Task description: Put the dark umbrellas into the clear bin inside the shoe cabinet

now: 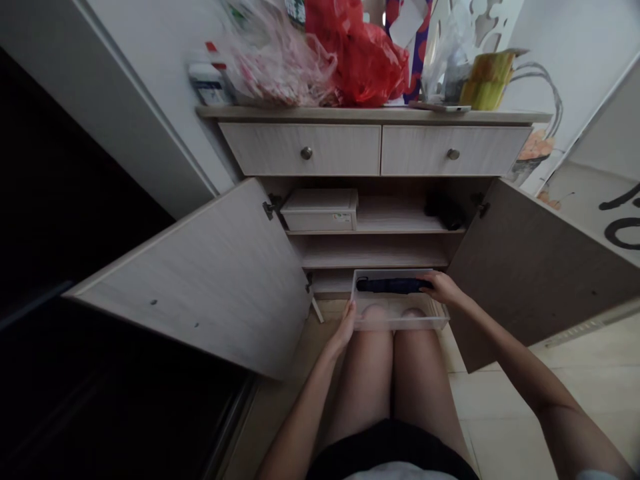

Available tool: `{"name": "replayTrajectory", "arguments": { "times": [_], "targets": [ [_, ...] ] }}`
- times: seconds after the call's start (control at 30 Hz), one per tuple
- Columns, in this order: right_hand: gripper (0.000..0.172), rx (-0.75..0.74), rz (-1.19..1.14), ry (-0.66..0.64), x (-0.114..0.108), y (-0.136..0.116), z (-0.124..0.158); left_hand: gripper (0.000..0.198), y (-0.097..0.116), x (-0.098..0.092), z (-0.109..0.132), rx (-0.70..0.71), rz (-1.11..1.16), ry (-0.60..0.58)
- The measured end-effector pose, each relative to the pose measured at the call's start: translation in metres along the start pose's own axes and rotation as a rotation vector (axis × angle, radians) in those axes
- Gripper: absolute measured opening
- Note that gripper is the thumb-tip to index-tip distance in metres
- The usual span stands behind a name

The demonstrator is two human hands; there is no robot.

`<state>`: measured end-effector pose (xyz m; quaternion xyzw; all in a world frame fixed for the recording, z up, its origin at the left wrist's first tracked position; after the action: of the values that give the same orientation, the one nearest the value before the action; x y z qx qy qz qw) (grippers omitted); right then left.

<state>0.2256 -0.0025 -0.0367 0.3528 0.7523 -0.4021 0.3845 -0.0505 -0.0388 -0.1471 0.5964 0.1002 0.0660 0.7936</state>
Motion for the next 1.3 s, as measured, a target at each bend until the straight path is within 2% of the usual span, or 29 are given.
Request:
{"name": "replayTrajectory", "arguments": {
  "times": [0.1, 0.2, 0.27, 0.33, 0.4, 0.5, 0.57, 0.67, 0.73, 0.87, 0.93, 1.07, 1.17, 1.23, 1.3],
  "targets": [
    [0.03, 0.007, 0.241, -0.091, 0.012, 0.001, -0.003, 0.08, 0.001, -0.002, -0.001, 0.017, 0.008, 0.011],
    [0.025, 0.016, 0.373, -0.146, 0.019, 0.002, -0.012, 0.074, 0.005, -0.003, -0.003, 0.061, 0.011, 0.024],
    [0.024, -0.01, 0.35, -0.212, 0.022, 0.002, -0.024, 0.071, 0.006, -0.003, -0.005, 0.072, 0.003, 0.03],
    [0.022, 0.023, 0.26, -0.23, 0.015, 0.011, -0.043, 0.072, 0.001, -0.003, -0.007, 0.045, -0.014, 0.035],
    [0.024, 0.162, 0.236, -0.113, -0.01, 0.039, -0.071, 0.076, -0.004, -0.004, -0.009, 0.018, -0.035, 0.042],
    [0.038, 0.419, 0.412, 0.213, -0.066, 0.097, -0.105, 0.083, -0.004, -0.005, -0.01, 0.038, -0.047, 0.032],
    [0.046, 0.547, 0.517, 0.313, -0.087, 0.132, -0.116, 0.085, -0.004, -0.004, -0.01, 0.052, -0.053, 0.012],
    [0.05, 0.658, 0.536, 0.259, -0.084, 0.17, -0.127, 0.087, -0.01, -0.003, -0.011, 0.029, -0.073, -0.007],
    [0.049, 0.684, 0.523, 0.229, -0.076, 0.182, -0.132, 0.086, -0.014, -0.003, -0.012, 0.019, -0.072, -0.001],
    [0.039, 0.696, 0.553, 0.332, -0.073, 0.181, -0.132, 0.088, -0.012, -0.004, -0.012, 0.041, -0.062, 0.009],
    [0.039, 0.724, 0.546, 0.403, -0.076, 0.18, -0.127, 0.09, -0.01, -0.003, -0.01, 0.043, -0.08, -0.005],
    [0.048, 0.84, 0.334, 0.477, -0.082, 0.19, -0.111, 0.09, -0.004, -0.005, -0.007, 0.055, -0.107, -0.005],
    [0.042, 0.909, 0.1, 0.61, -0.092, 0.197, -0.094, 0.087, -0.006, -0.004, -0.007, 0.041, -0.092, -0.003],
    [0.037, 0.96, -0.171, 0.743, -0.093, 0.198, -0.075, 0.085, -0.007, -0.003, -0.009, 0.036, -0.074, 0.001],
    [0.038, 0.982, -0.483, 0.779, -0.082, 0.191, -0.056, 0.083, -0.006, -0.003, -0.01, 0.043, -0.06, 0.011]
  ]
}}
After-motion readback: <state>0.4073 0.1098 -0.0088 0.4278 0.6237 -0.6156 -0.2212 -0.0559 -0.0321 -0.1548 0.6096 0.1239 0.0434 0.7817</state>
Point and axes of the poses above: each hand's wrist, its own z-axis away from the middle knuckle, its own x-axis out of the palm, y = z × x, the point moved 10 cm from there along -z, towards the middle knuckle, and after that the axes turned 15 degrees about y, right-handed, at the moved point
